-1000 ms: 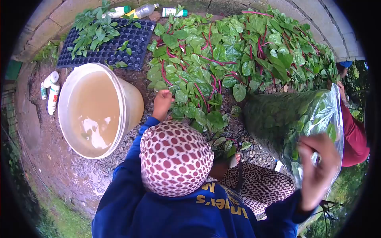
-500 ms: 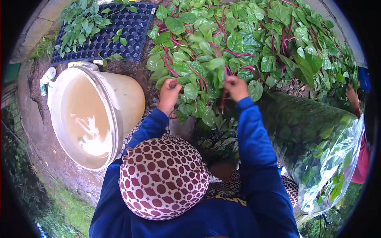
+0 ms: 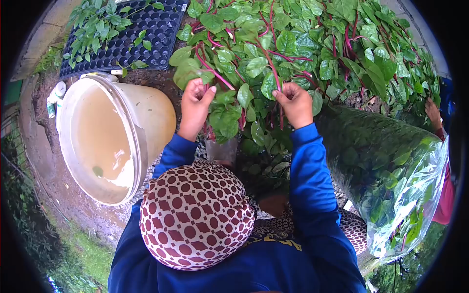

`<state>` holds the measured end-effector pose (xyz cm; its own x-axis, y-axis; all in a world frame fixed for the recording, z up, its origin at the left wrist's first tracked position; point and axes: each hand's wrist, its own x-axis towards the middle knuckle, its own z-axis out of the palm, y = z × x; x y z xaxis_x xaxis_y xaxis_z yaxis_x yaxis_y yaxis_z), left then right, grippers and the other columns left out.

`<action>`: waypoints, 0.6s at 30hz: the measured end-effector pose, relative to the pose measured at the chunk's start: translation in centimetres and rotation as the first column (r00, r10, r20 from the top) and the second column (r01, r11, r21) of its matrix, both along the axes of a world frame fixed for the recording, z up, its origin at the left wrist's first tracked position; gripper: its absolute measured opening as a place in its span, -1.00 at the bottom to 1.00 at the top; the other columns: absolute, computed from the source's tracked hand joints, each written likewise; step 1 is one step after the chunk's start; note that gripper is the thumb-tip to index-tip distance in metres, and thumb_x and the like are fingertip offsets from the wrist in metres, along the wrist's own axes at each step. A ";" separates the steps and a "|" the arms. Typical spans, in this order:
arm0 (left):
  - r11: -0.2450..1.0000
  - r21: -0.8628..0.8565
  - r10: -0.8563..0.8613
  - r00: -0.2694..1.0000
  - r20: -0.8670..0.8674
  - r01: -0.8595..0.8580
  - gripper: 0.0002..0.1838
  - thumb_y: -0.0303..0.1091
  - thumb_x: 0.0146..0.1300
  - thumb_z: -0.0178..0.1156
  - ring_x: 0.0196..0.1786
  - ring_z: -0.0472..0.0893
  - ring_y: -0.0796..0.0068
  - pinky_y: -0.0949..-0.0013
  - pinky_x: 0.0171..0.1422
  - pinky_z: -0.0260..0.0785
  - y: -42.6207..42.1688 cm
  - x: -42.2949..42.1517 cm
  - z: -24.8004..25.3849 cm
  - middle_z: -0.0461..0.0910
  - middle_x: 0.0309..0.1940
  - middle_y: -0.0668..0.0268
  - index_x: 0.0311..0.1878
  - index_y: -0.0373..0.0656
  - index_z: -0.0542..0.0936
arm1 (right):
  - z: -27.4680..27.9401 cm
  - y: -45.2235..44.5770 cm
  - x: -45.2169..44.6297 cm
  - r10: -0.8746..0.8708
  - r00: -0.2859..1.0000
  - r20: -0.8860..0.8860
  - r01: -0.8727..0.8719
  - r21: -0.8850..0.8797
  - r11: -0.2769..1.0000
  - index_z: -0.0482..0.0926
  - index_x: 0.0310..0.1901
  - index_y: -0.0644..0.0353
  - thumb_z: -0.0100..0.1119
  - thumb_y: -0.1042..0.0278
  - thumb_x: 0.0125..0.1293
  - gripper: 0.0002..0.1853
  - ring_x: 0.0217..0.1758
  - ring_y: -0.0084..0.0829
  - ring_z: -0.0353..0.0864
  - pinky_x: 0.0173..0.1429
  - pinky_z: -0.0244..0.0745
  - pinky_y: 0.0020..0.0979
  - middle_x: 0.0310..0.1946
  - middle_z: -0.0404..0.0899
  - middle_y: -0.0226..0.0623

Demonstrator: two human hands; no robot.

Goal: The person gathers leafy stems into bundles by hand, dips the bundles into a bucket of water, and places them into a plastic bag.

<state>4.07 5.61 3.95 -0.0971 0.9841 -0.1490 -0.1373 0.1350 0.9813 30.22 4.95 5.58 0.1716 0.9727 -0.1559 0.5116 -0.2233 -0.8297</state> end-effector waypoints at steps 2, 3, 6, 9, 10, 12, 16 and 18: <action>0.997 0.054 0.060 0.997 0.051 -0.062 -0.76 -0.54 0.21 0.20 -0.36 0.37 0.81 0.66 -0.24 0.21 -0.2 -1.0 1.6 0.46 -0.36 0.52 -0.07 -0.19 0.44 | -0.2 -0.2 -0.8 -0.048 0.993 -0.110 0.051 0.024 0.998 0.54 -0.43 0.25 0.40 0.31 0.06 -0.77 -0.61 -0.63 0.38 -0.47 0.34 -0.48 -0.66 0.50 -0.41; 0.983 0.075 0.164 0.985 0.045 -0.167 -0.77 -0.53 0.21 0.21 -0.32 0.38 0.81 0.67 -0.20 0.22 -0.3 -1.3 2.4 0.47 -0.34 0.52 -0.08 -0.19 0.44 | -0.1 0.1 -1.1 -0.074 0.979 -0.192 0.083 0.044 0.996 0.53 -0.42 0.24 0.39 0.33 0.07 -0.78 -0.61 -0.66 0.36 -0.47 0.33 -0.50 -0.66 0.49 -0.44; 0.976 0.041 0.207 0.971 0.116 -0.213 -0.81 -0.44 0.26 0.19 -0.39 0.38 0.77 0.64 -0.27 0.23 0.7 -1.7 3.0 0.46 -0.42 0.52 -0.09 -0.16 0.45 | 0.4 1.5 -2.2 -0.101 0.964 -0.247 0.136 0.129 0.982 0.52 -0.42 0.22 0.37 0.36 0.10 -0.81 -0.60 -0.72 0.34 -0.49 0.31 -0.55 -0.66 0.47 -0.51; 0.969 -0.085 0.235 0.971 0.037 -0.231 -0.83 -0.27 0.32 0.14 -0.49 0.37 0.72 0.58 -0.37 0.22 0.3 -2.3 -1.6 0.44 -0.53 0.51 -0.15 -0.15 0.48 | 2.1 3.2 -4.7 -0.113 0.957 -0.267 0.170 0.202 0.965 0.52 -0.41 0.22 0.38 0.35 0.08 -0.79 -0.61 -0.70 0.34 -0.50 0.32 -0.53 -0.66 0.47 -0.48; 0.956 -0.216 0.214 0.975 0.056 -0.197 -0.79 -0.21 0.33 0.13 -0.46 0.39 0.71 0.57 -0.34 0.24 -0.3 -2.1 -2.2 0.45 -0.51 0.49 -0.15 -0.16 0.49 | 2.7 3.8 -5.3 -0.115 0.966 -0.231 0.168 0.228 0.959 0.52 -0.41 0.22 0.38 0.34 0.07 -0.79 -0.62 -0.68 0.35 -0.50 0.32 -0.53 -0.66 0.47 -0.47; 0.921 -0.372 0.167 0.979 0.119 -0.111 -0.69 -0.11 0.35 0.10 -0.40 0.42 0.66 0.55 -0.25 0.28 -2.4 -2.1 -4.2 0.48 -0.45 0.45 -0.11 -0.19 0.51 | 2.5 4.7 -6.1 -0.112 0.962 -0.248 0.173 0.239 0.955 0.51 -0.43 0.23 0.40 0.32 0.03 -0.76 -0.64 -0.63 0.37 -0.50 0.34 -0.49 -0.67 0.48 -0.42; 0.875 -0.480 0.182 0.872 0.454 0.067 -0.57 -0.03 0.37 0.03 -0.14 0.52 0.52 0.49 0.00 0.34 -4.1 -0.9 -3.7 0.55 -0.22 0.31 0.05 -0.21 0.46 | 3.6 3.6 -9.5 -0.022 0.980 -0.198 0.060 0.188 0.980 0.45 -0.48 0.23 0.39 0.35 0.02 -0.75 -0.64 -0.57 0.43 -0.51 0.36 -0.44 -0.67 0.49 -0.34; 0.894 -0.422 0.142 0.801 0.581 0.148 -0.58 -0.06 0.38 0.02 -0.05 0.53 0.49 0.47 0.07 0.33 -3.7 0.0 -2.7 0.55 -0.14 0.27 0.09 -0.21 0.43 | 2.3 2.0 -11.0 0.022 0.998 -0.054 -0.013 0.158 0.987 0.46 -0.40 0.25 0.39 0.35 0.00 -0.73 -0.59 -0.28 0.52 -0.43 0.43 -0.30 -0.62 0.53 -0.23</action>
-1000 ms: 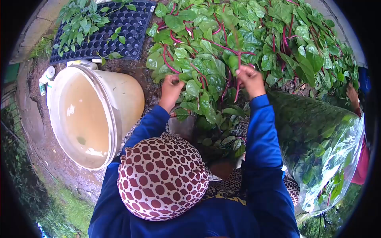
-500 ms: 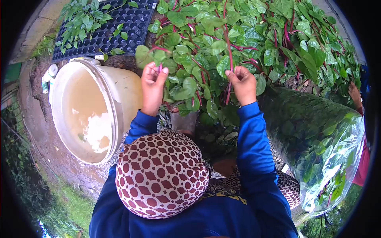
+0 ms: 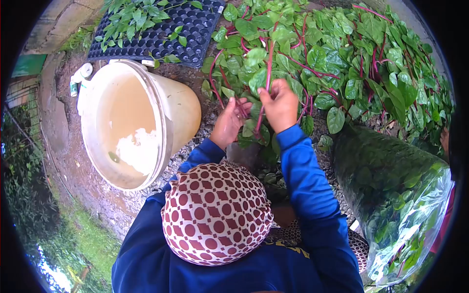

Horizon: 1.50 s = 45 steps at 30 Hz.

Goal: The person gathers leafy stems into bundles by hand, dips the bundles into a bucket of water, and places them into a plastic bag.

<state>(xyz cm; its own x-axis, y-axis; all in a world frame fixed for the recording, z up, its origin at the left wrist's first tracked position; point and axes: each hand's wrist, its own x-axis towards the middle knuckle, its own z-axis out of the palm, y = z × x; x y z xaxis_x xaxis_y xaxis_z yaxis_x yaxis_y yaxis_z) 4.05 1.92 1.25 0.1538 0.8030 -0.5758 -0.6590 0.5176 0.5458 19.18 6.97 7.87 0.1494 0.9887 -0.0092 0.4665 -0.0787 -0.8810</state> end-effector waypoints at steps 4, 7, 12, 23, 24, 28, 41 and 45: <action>0.964 0.188 -0.169 0.979 -0.110 0.188 -0.64 -0.30 0.33 0.09 0.03 0.51 0.48 0.40 0.14 0.33 0.2 0.9 -0.7 0.54 -0.04 0.25 0.14 -0.20 0.39 | -3.9 -0.9 -0.7 0.044 0.971 0.236 -0.057 0.047 0.997 0.48 -0.17 0.22 0.38 0.37 -0.01 -0.64 -0.38 -0.03 0.58 -0.25 0.48 -0.14 -0.48 0.55 -0.10; 0.966 0.179 -0.148 0.966 -0.212 0.187 -0.60 -0.47 0.27 0.11 0.00 0.50 0.52 0.39 0.14 0.32 -0.5 1.6 -3.1 0.52 -0.02 0.31 0.18 -0.18 0.36 | -1.0 0.5 -2.3 0.093 0.923 0.373 -0.164 0.162 0.973 0.55 -0.15 0.18 0.29 0.26 0.08 -0.69 -0.32 -0.08 0.61 -0.21 0.50 -0.13 -0.44 0.57 -0.16; 0.914 0.335 -0.119 0.941 -0.316 0.228 -0.64 -0.32 0.36 -0.01 -0.06 0.52 0.51 0.46 0.10 0.34 -1.1 3.4 -2.0 0.54 -0.05 0.33 0.19 -0.14 0.36 | -2.2 2.1 -9.7 0.597 0.566 0.569 -0.500 -0.340 0.797 0.64 -0.37 0.17 0.20 0.13 0.13 -0.74 -0.30 -0.11 0.66 -0.20 0.55 -0.18 -0.44 0.65 -0.15; 0.997 0.070 -0.004 0.949 0.314 -0.020 -0.63 -0.27 0.32 -0.09 -0.01 0.57 0.30 0.25 0.12 0.41 -0.8 1.5 -2.1 0.56 -0.06 0.15 0.07 -0.29 0.46 | 5.7 -0.4 1.2 0.412 0.895 0.173 -0.375 -0.209 0.903 0.59 -0.46 0.17 0.15 0.14 0.17 -0.74 -0.44 0.04 0.56 -0.28 0.45 -0.06 -0.58 0.54 -0.02; 0.998 0.060 0.012 0.940 0.342 -0.035 -0.62 -0.25 0.33 -0.10 -0.01 0.57 0.29 0.24 0.12 0.41 -0.6 1.6 -0.8 0.56 -0.05 0.15 0.08 -0.28 0.45 | 5.6 -1.7 1.9 0.401 0.876 0.267 -0.348 -0.225 0.910 0.59 -0.45 0.18 0.15 0.16 0.17 -0.75 -0.44 0.03 0.56 -0.29 0.46 -0.07 -0.57 0.55 -0.03; 0.994 0.046 0.074 0.920 0.384 -0.098 -0.61 -0.11 0.38 -0.10 -0.06 0.58 0.34 0.25 0.08 0.42 -0.6 2.7 0.8 0.57 -0.08 0.22 0.08 -0.16 0.46 | 1.2 -5.4 1.5 0.455 0.725 0.516 -0.380 -0.252 0.890 0.55 -0.44 0.20 0.10 0.19 0.18 -0.76 -0.44 -0.09 0.63 -0.30 0.51 -0.12 -0.50 0.61 -0.10; 0.990 0.134 0.067 0.987 -0.144 -0.048 -0.73 -0.27 0.30 0.13 -0.26 0.63 0.43 0.32 -0.24 0.56 1.8 1.9 2.4 0.59 -0.21 0.29 0.00 -0.18 0.49 | -5.5 7.9 15.2 0.056 0.308 0.950 -0.109 -0.024 0.994 0.57 -0.18 0.03 0.00 0.36 0.18 -0.80 0.02 -0.29 0.43 0.02 0.37 -0.22 -0.16 0.50 -0.33; 0.993 0.106 -0.033 0.990 -0.135 0.048 -0.67 -0.22 0.33 0.08 -0.19 0.64 0.38 0.25 -0.22 0.61 0.6 0.1 2.2 0.59 -0.18 0.25 0.07 -0.19 0.46 | -6.4 7.8 17.1 0.085 0.280 0.956 -0.204 -0.027 0.979 0.54 -0.16 0.03 -0.03 0.37 0.19 -0.79 -0.06 -0.31 0.43 -0.03 0.32 -0.26 -0.22 0.50 -0.37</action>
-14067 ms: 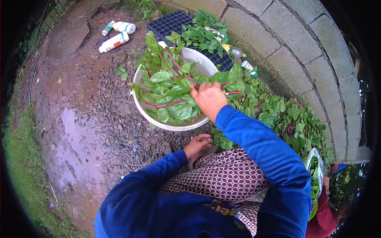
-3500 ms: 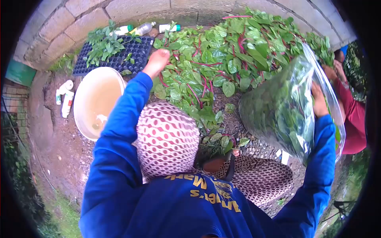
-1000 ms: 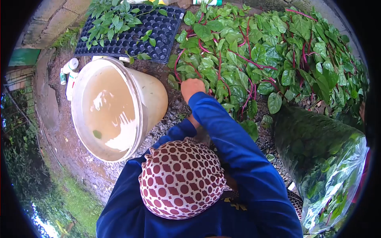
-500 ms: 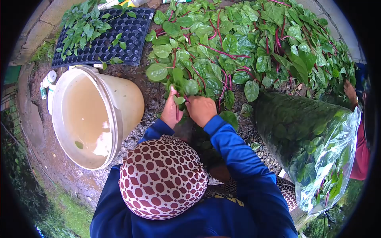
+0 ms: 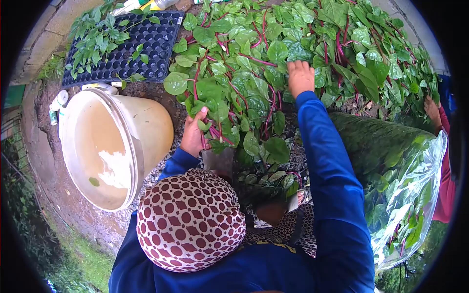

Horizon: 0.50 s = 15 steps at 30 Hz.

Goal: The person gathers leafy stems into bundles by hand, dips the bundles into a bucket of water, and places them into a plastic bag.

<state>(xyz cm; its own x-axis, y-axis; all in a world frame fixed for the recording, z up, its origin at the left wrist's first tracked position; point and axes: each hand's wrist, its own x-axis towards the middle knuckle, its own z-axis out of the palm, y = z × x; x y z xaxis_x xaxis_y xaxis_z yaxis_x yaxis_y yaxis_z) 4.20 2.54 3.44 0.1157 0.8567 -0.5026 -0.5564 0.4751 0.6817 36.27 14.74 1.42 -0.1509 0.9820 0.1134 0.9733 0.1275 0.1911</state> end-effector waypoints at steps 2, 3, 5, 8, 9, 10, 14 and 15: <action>0.999 -0.045 0.011 1.000 0.004 -0.011 -0.67 -0.24 0.29 0.16 -0.26 0.64 0.46 0.33 -0.25 0.59 -0.9 0.1 1.4 0.60 -0.18 0.30 0.05 -0.17 0.46 | 0.0 -0.4 0.4 -0.044 0.994 -0.097 0.044 0.001 0.999 0.56 -0.23 0.07 0.07 0.35 0.15 -0.84 -0.11 -0.25 0.52 -0.05 0.38 -0.22 -0.26 0.57 -0.31; 0.999 -0.044 0.004 1.000 -0.003 -0.004 -0.67 -0.24 0.29 0.16 -0.26 0.64 0.45 0.32 -0.26 0.59 -1.0 0.0 1.5 0.60 -0.18 0.30 0.04 -0.17 0.46 | 0.2 -0.9 0.5 -0.059 0.987 -0.152 0.056 -0.023 0.998 0.57 -0.25 0.08 0.10 0.35 0.13 -0.85 -0.14 -0.22 0.54 -0.08 0.40 -0.21 -0.27 0.59 -0.29; 0.996 -0.091 -0.004 1.000 -0.013 0.003 -0.66 -0.24 0.27 0.18 -0.23 0.64 0.44 0.34 -0.23 0.58 -1.4 0.1 2.4 0.59 -0.15 0.29 0.05 -0.17 0.46 | 1.0 -1.9 0.6 -0.129 0.930 -0.344 0.095 -0.112 0.989 0.60 -0.29 0.11 0.18 0.34 0.10 -0.86 -0.29 -0.08 0.60 -0.17 0.48 -0.18 -0.30 0.64 -0.17; 0.997 -0.074 0.003 1.000 0.023 -0.002 -0.62 -0.25 0.32 0.10 -0.12 0.63 0.32 0.23 -0.24 0.62 -1.5 -0.1 0.0 0.55 -0.07 0.22 0.15 -0.15 0.38 | 0.6 -4.7 1.0 -0.252 0.619 -0.744 0.057 -0.278 0.959 0.60 -0.27 0.17 0.16 0.36 0.18 -0.87 -0.41 -0.24 0.61 -0.27 0.52 -0.31 -0.36 0.65 -0.22; 0.998 -0.062 -0.001 1.000 -0.013 0.000 -0.62 -0.24 0.32 0.10 -0.12 0.63 0.33 0.25 -0.25 0.62 -1.5 -0.1 -0.1 0.55 -0.07 0.22 0.15 -0.15 0.38 | 1.6 -5.9 0.4 -0.390 0.370 -0.843 0.106 -0.378 0.920 0.60 -0.27 0.19 0.17 0.35 0.20 -0.87 -0.43 -0.32 0.59 -0.28 0.51 -0.37 -0.37 0.65 -0.25; 0.999 -0.051 -0.007 0.999 -0.049 0.004 -0.62 -0.24 0.32 0.10 -0.12 0.63 0.35 0.26 -0.27 0.62 -1.5 0.1 -0.2 0.55 -0.08 0.22 0.15 -0.15 0.38 | 3.4 -7.2 -1.0 -0.495 0.087 -0.864 0.125 -0.484 0.866 0.59 -0.27 0.21 0.17 0.34 0.21 -0.86 -0.44 -0.40 0.58 -0.30 0.50 -0.42 -0.38 0.65 -0.27; 0.997 -0.014 -0.083 0.993 -0.087 0.082 -0.63 -0.22 0.32 0.12 -0.13 0.62 0.40 0.32 -0.28 0.60 -1.7 1.0 -0.6 0.56 -0.11 0.24 0.12 -0.16 0.40 | 5.8 -11.3 -7.7 -0.439 -0.446 -0.780 0.132 -0.543 0.829 0.59 -0.27 0.19 0.15 0.35 0.26 -0.88 -0.48 -0.65 0.49 -0.39 0.42 -0.57 -0.44 0.61 -0.42; 0.998 -0.002 -0.059 0.998 -0.018 0.059 -0.64 -0.25 0.29 0.15 -0.16 0.61 0.45 0.33 -0.26 0.57 -1.9 1.4 -0.5 0.56 -0.14 0.27 0.09 -0.17 0.42 | 6.0 -12.0 -10.0 -0.453 -0.371 -0.811 0.085 -0.516 0.853 0.57 -0.25 0.20 0.15 0.34 0.27 -0.87 -0.45 -0.66 0.49 -0.41 0.42 -0.55 -0.43 0.60 -0.41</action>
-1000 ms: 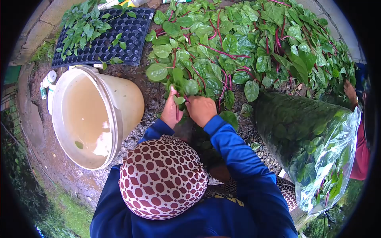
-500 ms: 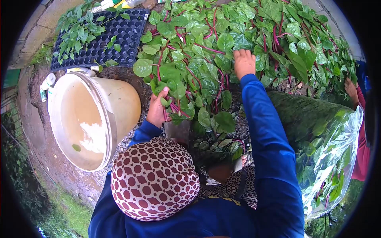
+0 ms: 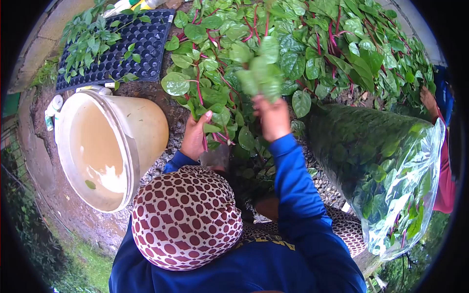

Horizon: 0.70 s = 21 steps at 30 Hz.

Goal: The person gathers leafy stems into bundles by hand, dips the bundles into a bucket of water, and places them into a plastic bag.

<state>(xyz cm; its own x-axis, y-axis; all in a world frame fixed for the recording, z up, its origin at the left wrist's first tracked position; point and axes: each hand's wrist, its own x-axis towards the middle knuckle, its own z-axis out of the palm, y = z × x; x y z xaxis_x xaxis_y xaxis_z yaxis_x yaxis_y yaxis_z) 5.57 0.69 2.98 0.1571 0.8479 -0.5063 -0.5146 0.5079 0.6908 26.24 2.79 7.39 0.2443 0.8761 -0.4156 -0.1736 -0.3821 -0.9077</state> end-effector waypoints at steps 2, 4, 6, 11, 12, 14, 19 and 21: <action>0.999 0.007 0.050 0.989 0.137 -0.052 -0.67 -0.33 0.24 0.22 -0.20 0.58 0.54 0.36 -0.21 0.52 -0.2 0.8 0.8 0.57 -0.20 0.33 0.04 -0.18 0.46 | -1.0 -1.4 -4.4 0.239 0.933 0.269 -0.234 -0.048 0.971 0.56 -0.25 0.24 0.17 0.34 0.22 -0.84 -0.51 -0.51 0.52 -0.42 0.41 -0.45 -0.51 0.59 -0.28; 1.000 -0.023 0.019 0.999 0.035 -0.018 -0.69 -0.32 0.26 0.19 -0.20 0.58 0.53 0.37 -0.22 0.52 0.5 1.2 1.8 0.57 -0.21 0.33 0.03 -0.20 0.46 | -3.0 -3.5 -7.9 0.263 0.821 0.507 -0.381 0.141 0.914 0.48 -0.22 0.38 0.15 0.38 0.13 -0.76 -0.29 0.17 0.54 -0.18 0.48 -0.07 -0.40 0.54 0.19; 0.998 -0.064 0.000 1.000 0.010 0.000 -0.71 -0.33 0.29 0.13 -0.21 0.59 0.49 0.38 -0.22 0.51 0.9 0.6 1.7 0.57 -0.19 0.32 0.02 -0.23 0.46 | -1.2 -4.1 -8.4 0.366 0.769 0.524 -0.490 0.115 0.864 0.46 -0.16 0.40 0.19 0.41 0.10 -0.70 -0.26 0.12 0.56 -0.14 0.48 -0.10 -0.41 0.54 0.17; 0.993 -0.044 0.111 0.994 0.013 -0.110 -0.79 -0.40 0.27 0.11 -0.24 0.62 0.49 0.41 -0.21 0.49 0.7 0.2 0.8 0.59 -0.23 0.31 -0.05 -0.24 0.51 | 1.4 -0.1 0.2 0.475 0.871 -0.128 -0.476 0.021 0.879 0.58 -0.07 0.24 0.28 0.28 0.19 -0.69 -0.33 -0.58 0.58 -0.16 0.51 -0.46 -0.38 0.63 -0.37; 0.996 0.004 0.091 0.995 -0.042 -0.091 -0.79 -0.40 0.27 0.11 -0.24 0.61 0.49 0.41 -0.20 0.49 1.1 0.5 2.0 0.59 -0.23 0.31 -0.06 -0.24 0.51 | -1.4 0.8 2.4 0.310 0.943 0.118 -0.318 0.057 0.946 0.61 -0.13 0.23 0.30 0.29 0.18 -0.73 -0.32 -0.60 0.59 -0.16 0.51 -0.48 -0.40 0.64 -0.35; 0.994 0.098 0.051 0.996 -0.080 -0.043 -0.80 -0.43 0.26 0.14 -0.20 0.59 0.53 0.42 -0.14 0.47 1.5 0.5 2.7 0.59 -0.20 0.34 -0.07 -0.24 0.52 | -7.0 1.8 7.4 0.157 0.875 0.458 -0.155 -0.043 0.987 0.57 -0.09 0.38 0.40 0.10 0.05 -0.48 -0.20 -0.37 0.65 -0.05 0.52 -0.39 -0.32 0.65 -0.16; 0.981 0.186 0.001 0.960 -0.280 0.053 -0.75 -0.53 0.20 0.18 -0.15 0.55 0.56 0.44 -0.04 0.40 1.4 1.1 1.5 0.58 -0.17 0.38 -0.04 -0.24 0.52 | -12.3 0.5 7.8 0.351 0.588 0.729 -0.196 -0.292 0.936 0.58 -0.09 0.33 0.48 -0.10 -0.18 -0.29 -0.10 -0.23 0.63 0.04 0.48 -0.32 -0.20 0.64 -0.08; 0.985 0.165 -0.004 0.954 -0.299 0.056 -0.75 -0.53 0.19 0.18 -0.15 0.55 0.55 0.44 -0.04 0.40 0.9 0.9 1.0 0.58 -0.16 0.37 -0.03 -0.24 0.52 | -12.6 0.2 7.2 0.396 0.659 0.640 -0.206 -0.353 0.913 0.60 -0.17 0.26 0.49 -0.06 -0.18 -0.39 -0.17 -0.26 0.65 -0.01 0.49 -0.33 -0.27 0.65 -0.15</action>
